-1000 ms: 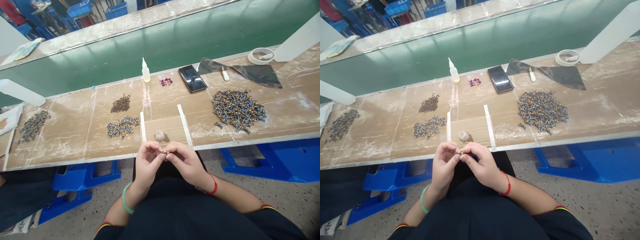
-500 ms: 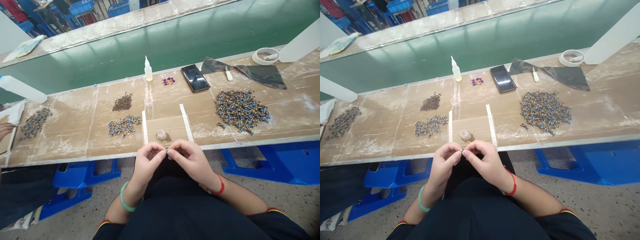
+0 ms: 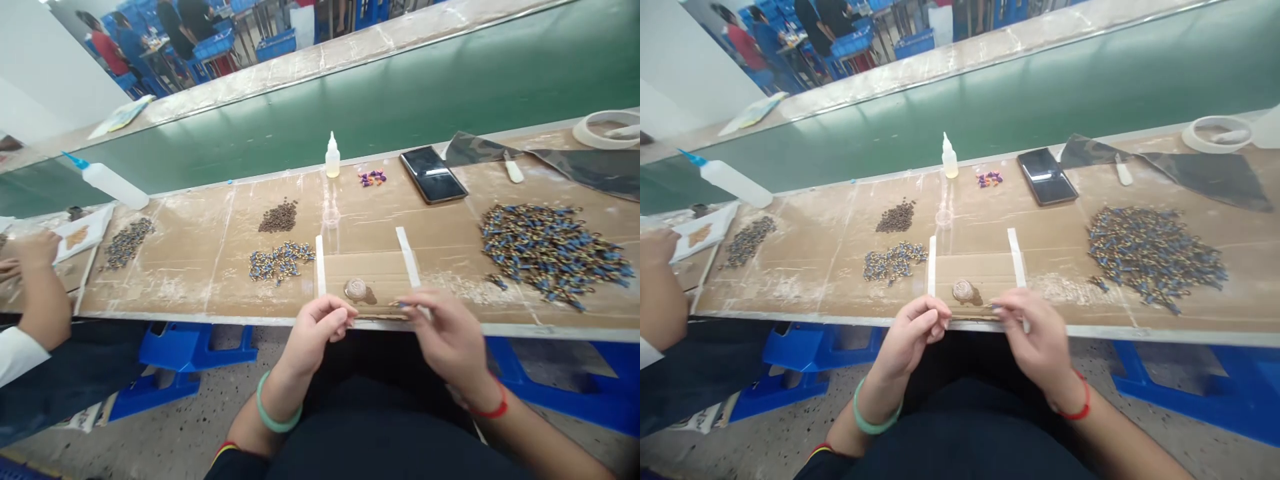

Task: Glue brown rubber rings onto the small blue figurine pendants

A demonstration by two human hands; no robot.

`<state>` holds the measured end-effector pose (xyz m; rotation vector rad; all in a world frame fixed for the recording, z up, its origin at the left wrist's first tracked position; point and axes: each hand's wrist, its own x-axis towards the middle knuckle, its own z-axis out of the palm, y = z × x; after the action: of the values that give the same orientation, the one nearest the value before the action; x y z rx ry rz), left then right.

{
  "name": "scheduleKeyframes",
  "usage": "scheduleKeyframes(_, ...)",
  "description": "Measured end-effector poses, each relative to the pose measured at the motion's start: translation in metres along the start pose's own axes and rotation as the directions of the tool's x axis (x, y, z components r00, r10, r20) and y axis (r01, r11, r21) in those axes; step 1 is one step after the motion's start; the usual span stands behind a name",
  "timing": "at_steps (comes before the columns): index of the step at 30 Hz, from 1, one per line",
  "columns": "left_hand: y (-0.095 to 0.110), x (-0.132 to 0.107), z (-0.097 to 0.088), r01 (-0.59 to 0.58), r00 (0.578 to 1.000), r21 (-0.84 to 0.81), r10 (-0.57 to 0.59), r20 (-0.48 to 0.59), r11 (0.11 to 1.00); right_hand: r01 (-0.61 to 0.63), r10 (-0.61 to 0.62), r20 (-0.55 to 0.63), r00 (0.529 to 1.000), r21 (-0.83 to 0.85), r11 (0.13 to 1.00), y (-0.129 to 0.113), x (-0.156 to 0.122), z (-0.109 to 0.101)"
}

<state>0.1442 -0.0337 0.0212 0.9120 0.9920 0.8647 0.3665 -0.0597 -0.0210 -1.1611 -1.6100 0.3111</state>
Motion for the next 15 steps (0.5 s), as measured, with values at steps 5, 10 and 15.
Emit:
scheduleKeyframes(5, 0.055, 0.04, -0.085, -0.231, 0.854, 0.825, 0.514, -0.082, 0.515, -0.289, 0.285, -0.047, 0.957, -0.171, 0.942, 0.048, -0.01, -0.024)
scheduleKeyframes(10, 0.098, 0.108, -0.148, -0.084, 0.835, 0.925, 0.532, -0.138, 0.371, -0.35, 0.339, -0.092, 0.936, -0.145, 0.926, 0.046, -0.009, -0.025)
scheduleKeyframes(15, 0.089, 0.135, -0.16, -0.012, 0.882, 0.953, 0.452, -0.132, 0.302, -0.348, 0.335, -0.099, 0.937, -0.185, 0.919, 0.04, -0.007, -0.023)
